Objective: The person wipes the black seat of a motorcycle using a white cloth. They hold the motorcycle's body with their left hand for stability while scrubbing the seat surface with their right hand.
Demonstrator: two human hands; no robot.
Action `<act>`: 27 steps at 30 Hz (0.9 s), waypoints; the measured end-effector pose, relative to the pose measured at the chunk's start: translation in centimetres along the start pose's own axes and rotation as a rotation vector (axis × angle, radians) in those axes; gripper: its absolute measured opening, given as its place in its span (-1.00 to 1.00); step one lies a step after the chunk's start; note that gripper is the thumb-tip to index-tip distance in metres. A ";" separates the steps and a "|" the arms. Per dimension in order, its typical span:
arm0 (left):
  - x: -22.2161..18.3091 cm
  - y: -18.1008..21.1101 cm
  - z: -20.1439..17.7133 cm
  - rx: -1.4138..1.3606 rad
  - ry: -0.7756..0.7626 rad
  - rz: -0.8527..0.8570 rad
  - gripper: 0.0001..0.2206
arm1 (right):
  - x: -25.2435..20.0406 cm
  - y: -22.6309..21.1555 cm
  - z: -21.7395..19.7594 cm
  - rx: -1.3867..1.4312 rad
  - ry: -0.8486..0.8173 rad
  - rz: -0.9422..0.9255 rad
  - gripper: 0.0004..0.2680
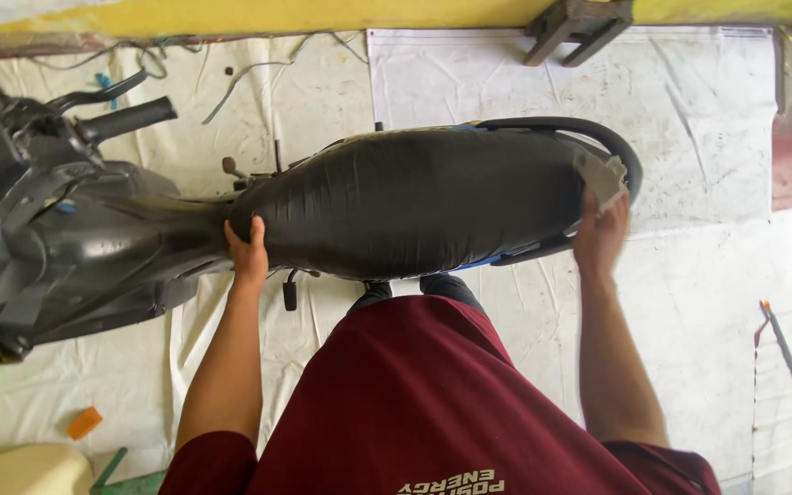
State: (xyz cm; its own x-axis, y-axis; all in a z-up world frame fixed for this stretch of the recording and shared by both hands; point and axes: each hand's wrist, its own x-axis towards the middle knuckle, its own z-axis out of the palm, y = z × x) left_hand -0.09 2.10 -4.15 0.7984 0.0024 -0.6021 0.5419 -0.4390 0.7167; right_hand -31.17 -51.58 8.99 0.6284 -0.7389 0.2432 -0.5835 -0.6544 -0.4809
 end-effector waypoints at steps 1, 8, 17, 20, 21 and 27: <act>0.0 -0.5 0.3 0.007 -0.014 0.008 -0.03 | -0.3 -1.3 2.0 -0.006 0.012 0.012 -0.71; -4.3 6.4 3.8 0.616 0.448 0.735 -0.45 | -6.8 -16.7 8.5 -0.128 -0.316 -0.441 -0.50; -5.6 9.3 7.0 0.798 0.381 0.785 -0.57 | -5.5 -9.6 2.6 -0.152 -0.451 -0.636 -0.53; -5.9 9.9 7.5 0.808 0.420 0.806 -0.58 | -2.2 -7.2 1.2 -0.236 -0.282 -0.429 -0.56; -6.2 10.0 7.5 0.811 0.425 0.772 -0.58 | -1.1 -7.1 0.9 -0.262 -0.213 -0.352 -0.57; -6.2 9.7 7.6 0.802 0.429 0.737 -0.59 | 1.9 -11.9 7.3 -0.409 -0.232 -0.270 -0.55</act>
State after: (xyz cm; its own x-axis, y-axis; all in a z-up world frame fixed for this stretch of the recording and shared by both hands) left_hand -1.72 -9.01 3.86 0.9565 -0.2535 0.1442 -0.2877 -0.9016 0.3231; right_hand -19.28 -44.05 9.00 0.8537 -0.5114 0.0983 -0.5091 -0.8593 -0.0490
